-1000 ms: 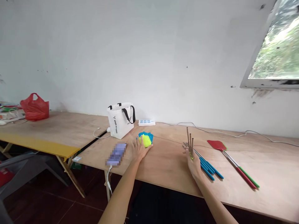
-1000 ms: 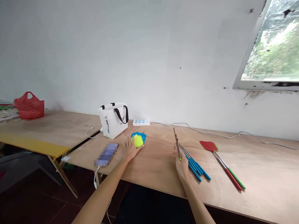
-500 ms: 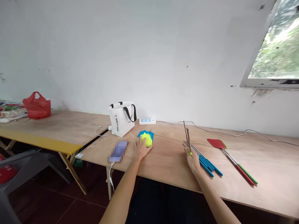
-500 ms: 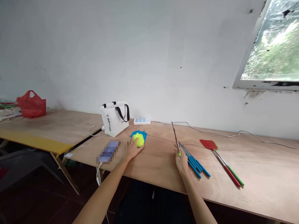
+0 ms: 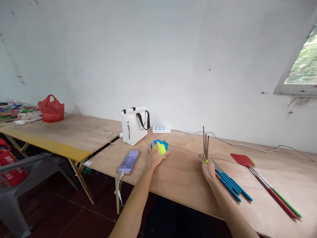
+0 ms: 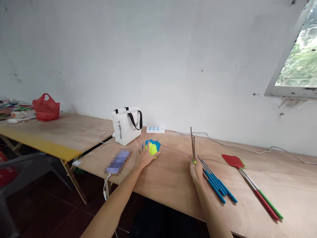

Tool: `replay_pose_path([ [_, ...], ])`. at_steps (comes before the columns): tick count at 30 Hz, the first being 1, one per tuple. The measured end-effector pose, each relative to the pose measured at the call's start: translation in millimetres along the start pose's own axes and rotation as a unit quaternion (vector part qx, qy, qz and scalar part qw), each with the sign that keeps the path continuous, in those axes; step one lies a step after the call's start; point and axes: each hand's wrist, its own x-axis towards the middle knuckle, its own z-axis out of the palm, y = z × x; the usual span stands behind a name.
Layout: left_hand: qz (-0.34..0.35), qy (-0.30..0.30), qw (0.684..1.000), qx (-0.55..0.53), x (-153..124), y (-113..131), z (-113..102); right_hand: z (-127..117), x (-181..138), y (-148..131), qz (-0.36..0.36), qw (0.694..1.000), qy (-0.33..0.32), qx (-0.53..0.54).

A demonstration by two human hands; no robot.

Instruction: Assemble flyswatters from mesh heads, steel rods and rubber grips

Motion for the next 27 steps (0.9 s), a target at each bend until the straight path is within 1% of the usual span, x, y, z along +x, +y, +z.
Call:
replay_pose_path([
  [2,-0.039,0.007,0.999,-0.012,8.8,10.3,0.6,3.6,1.8,-0.7,0.000,1.000,0.000,0.000],
  [5,-0.110,-0.024,0.994,-0.013,25.6,33.0,-1.7,6.8,4.6,-1.5,0.003,1.000,0.003,-0.001],
  [7,-0.127,-0.042,0.991,0.003,37.0,46.6,-3.1,9.1,7.7,-1.3,0.005,1.000,0.007,0.002],
  [9,-0.128,-0.042,0.990,0.030,45.9,53.4,-1.9,12.3,11.5,-0.5,0.007,1.000,0.011,0.006],
  [11,-0.135,-0.039,0.989,0.054,51.2,51.9,2.2,16.8,15.9,0.3,0.010,1.000,0.013,0.011],
  [14,-0.138,-0.042,0.987,0.075,52.9,40.0,11.4,26.0,23.9,0.8,0.013,1.000,0.007,0.020],
  [18,-0.095,-0.023,0.992,0.086,50.4,28.8,21.0,41.7,38.1,2.6,0.017,0.999,-0.005,0.030],
  [23,-0.112,-0.032,0.989,0.085,52.8,30.9,25.9,59.9,56.2,10.8,0.022,0.999,-0.017,0.038],
  [27,-0.100,-0.029,0.990,0.096,57.8,32.3,29.9,67.3,64.8,19.8,0.032,0.998,-0.016,0.053],
])
